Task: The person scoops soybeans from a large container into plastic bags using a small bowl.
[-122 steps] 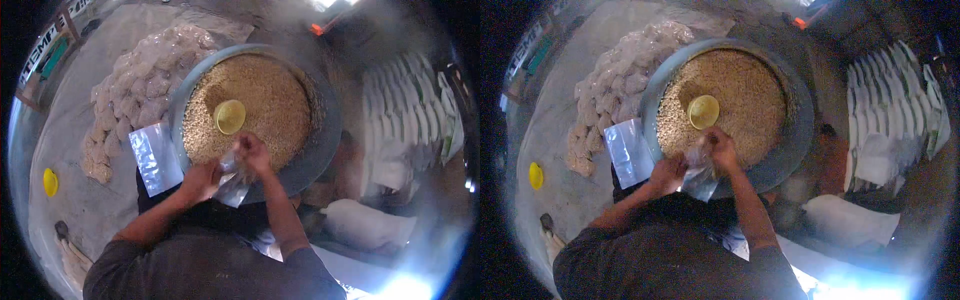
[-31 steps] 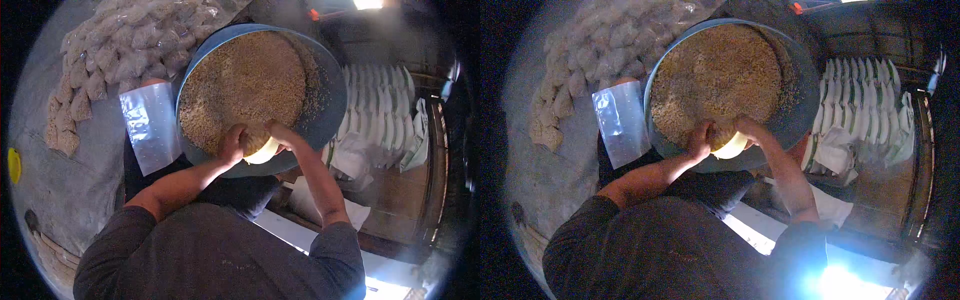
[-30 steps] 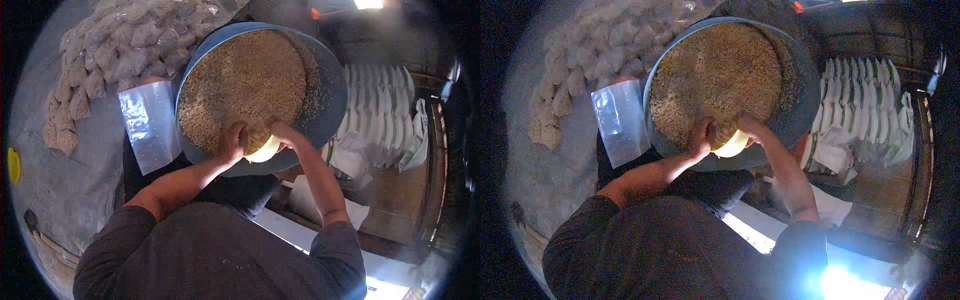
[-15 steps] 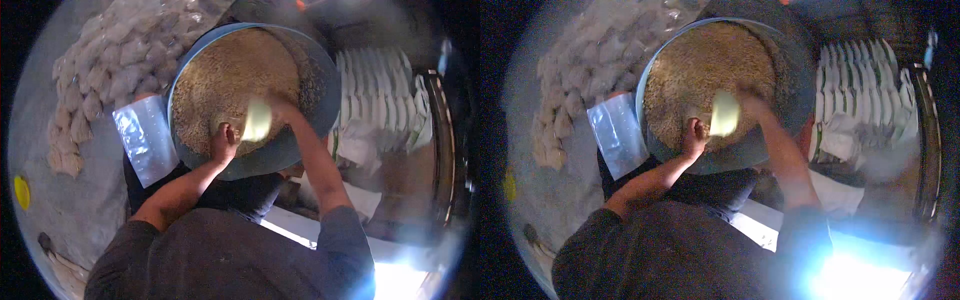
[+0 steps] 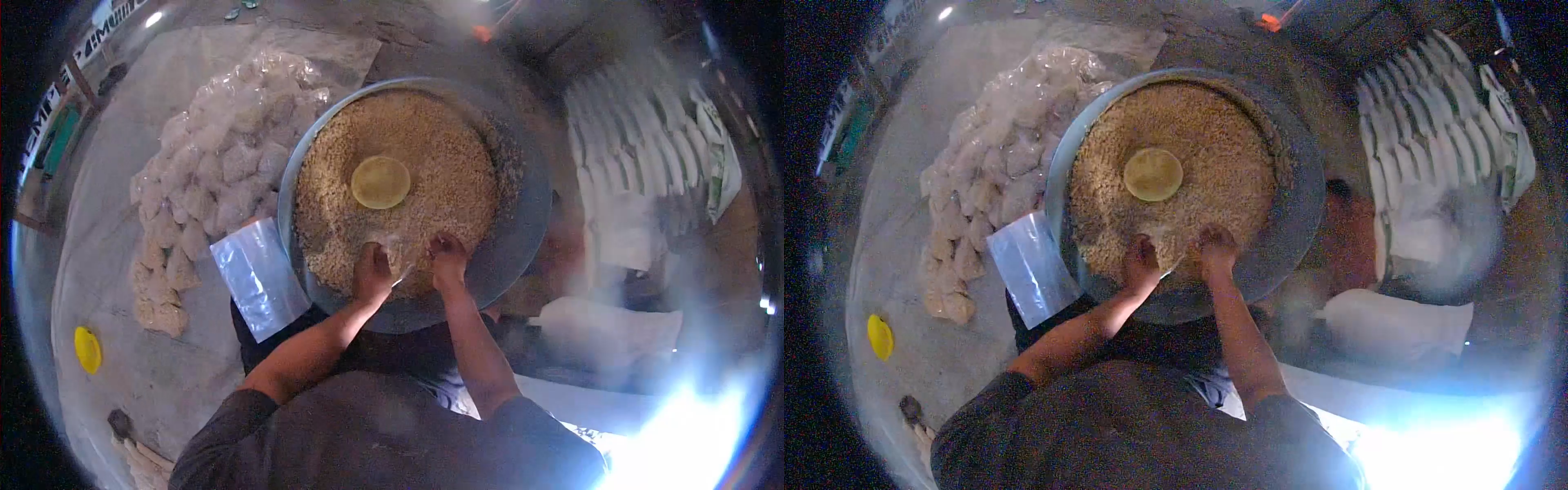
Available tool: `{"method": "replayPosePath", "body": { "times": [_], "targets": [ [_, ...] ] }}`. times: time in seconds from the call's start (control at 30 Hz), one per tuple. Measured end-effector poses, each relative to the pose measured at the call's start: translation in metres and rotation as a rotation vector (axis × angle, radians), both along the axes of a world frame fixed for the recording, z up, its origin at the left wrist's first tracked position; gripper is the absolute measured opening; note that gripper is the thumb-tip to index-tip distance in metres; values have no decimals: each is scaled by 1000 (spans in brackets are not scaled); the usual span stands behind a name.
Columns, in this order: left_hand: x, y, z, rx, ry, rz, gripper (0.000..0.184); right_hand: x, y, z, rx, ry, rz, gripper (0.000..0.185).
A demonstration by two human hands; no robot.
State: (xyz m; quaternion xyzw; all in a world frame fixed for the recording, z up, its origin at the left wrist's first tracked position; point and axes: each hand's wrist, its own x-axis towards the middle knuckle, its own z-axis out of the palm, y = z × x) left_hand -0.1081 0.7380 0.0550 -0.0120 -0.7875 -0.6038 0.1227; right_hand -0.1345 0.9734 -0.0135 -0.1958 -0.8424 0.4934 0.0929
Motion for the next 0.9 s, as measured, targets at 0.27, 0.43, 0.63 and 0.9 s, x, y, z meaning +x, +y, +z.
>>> {"method": "replayPosePath", "body": {
  "times": [0.27, 0.43, 0.63, 0.9],
  "targets": [
    [23, -9, 14, -23, -416, -140, 21, 6, -90, 109, 1155, -64, 520, 32],
    [13, -31, 0, -207, -188, -115, 18, -34, -73, 104, 1395, -297, 740, 23],
    [19, -61, 28, -414, -47, -185, 24, -70, -26, 31, 1215, 245, 795, 23],
    [-6, -126, 57, -542, 117, -197, 50, 1, -103, 256, 319, 280, 552, 20]
  ]
}}
